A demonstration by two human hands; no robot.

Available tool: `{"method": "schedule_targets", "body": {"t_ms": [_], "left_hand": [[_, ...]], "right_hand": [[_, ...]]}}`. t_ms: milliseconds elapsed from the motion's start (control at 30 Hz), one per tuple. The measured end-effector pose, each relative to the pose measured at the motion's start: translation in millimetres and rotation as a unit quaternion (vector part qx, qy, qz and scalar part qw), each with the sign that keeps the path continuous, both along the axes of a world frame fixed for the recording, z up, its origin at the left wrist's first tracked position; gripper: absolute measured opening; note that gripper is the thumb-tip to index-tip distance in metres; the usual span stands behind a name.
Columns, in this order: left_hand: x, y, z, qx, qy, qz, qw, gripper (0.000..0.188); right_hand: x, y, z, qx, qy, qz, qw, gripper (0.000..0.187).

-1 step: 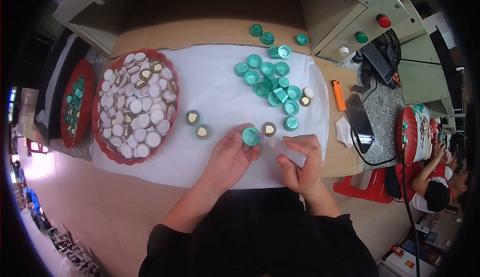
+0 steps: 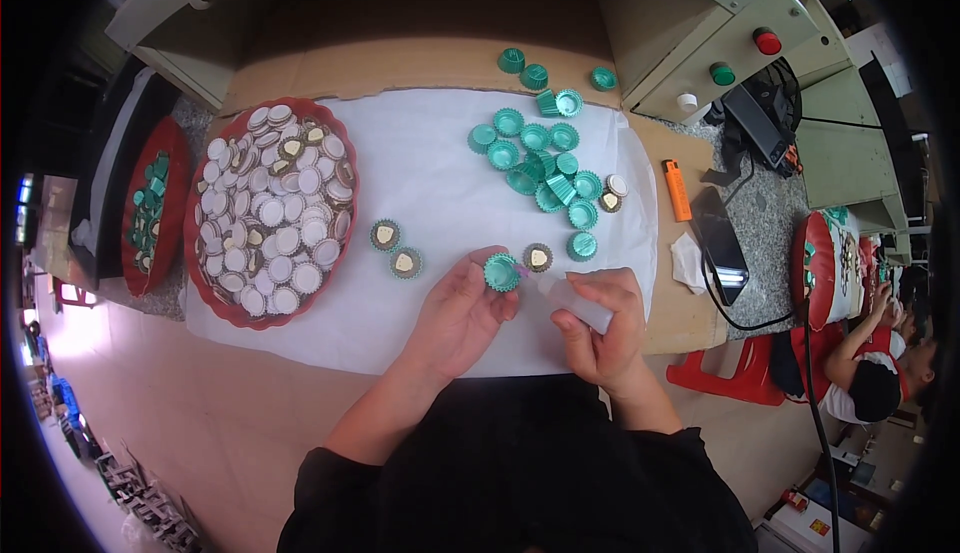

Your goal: Assembling decorative bottle caps by applying glue and inserting metal heart-shaped pieces into plastic caps.

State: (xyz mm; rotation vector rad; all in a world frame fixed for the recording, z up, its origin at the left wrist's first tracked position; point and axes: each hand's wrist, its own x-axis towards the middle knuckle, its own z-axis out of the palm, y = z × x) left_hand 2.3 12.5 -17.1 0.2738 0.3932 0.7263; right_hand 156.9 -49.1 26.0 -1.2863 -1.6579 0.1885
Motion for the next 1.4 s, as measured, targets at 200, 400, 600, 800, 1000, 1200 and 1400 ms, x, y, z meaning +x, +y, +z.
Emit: {"method": "schedule_targets", "body": {"t_ms": [200, 400, 600, 800, 1000, 1200, 1400], "left_hand": [[0.0, 0.2, -2.5, 0.024, -0.004, 0.001, 1.0, 0.032], [0.6, -0.3, -3.6, 0.025, -0.008, 0.001, 1.0, 0.033], [0.8, -0.2, 0.4, 0.033, 0.008, -0.002, 0.999, 0.036], [0.2, 1.0, 2.6, 0.055, 0.021, -0.03, 0.998, 0.041], [0.3, 0.1, 4.5, 0.028, 0.028, -0.036, 0.999, 0.044], [-1.2, 0.8, 4.7, 0.025, 0.026, -0.05, 0.998, 0.043], [-1.6, 1.0, 0.9, 0.0, -0.012, -0.045, 0.999, 0.042]], "right_hand": [[1.7, 1.3, 11.5, -0.014, -0.034, 0.013, 0.999, 0.039], [3.4, 0.7, 22.9, -0.025, -0.059, 0.022, 0.998, 0.037], [7.1, 2.3, 35.5, -0.078, -0.045, 0.037, 0.995, 0.034], [13.0, 5.2, 39.3, -0.134, 0.002, 0.042, 0.99, 0.027], [17.7, 8.0, 32.4, -0.176, 0.065, 0.052, 0.981, 0.021], [15.5, 10.9, 20.6, -0.166, 0.14, 0.054, 0.975, 0.022], [7.1, 9.4, 8.6, -0.18, 0.23, 0.026, 0.956, 0.021]]}}
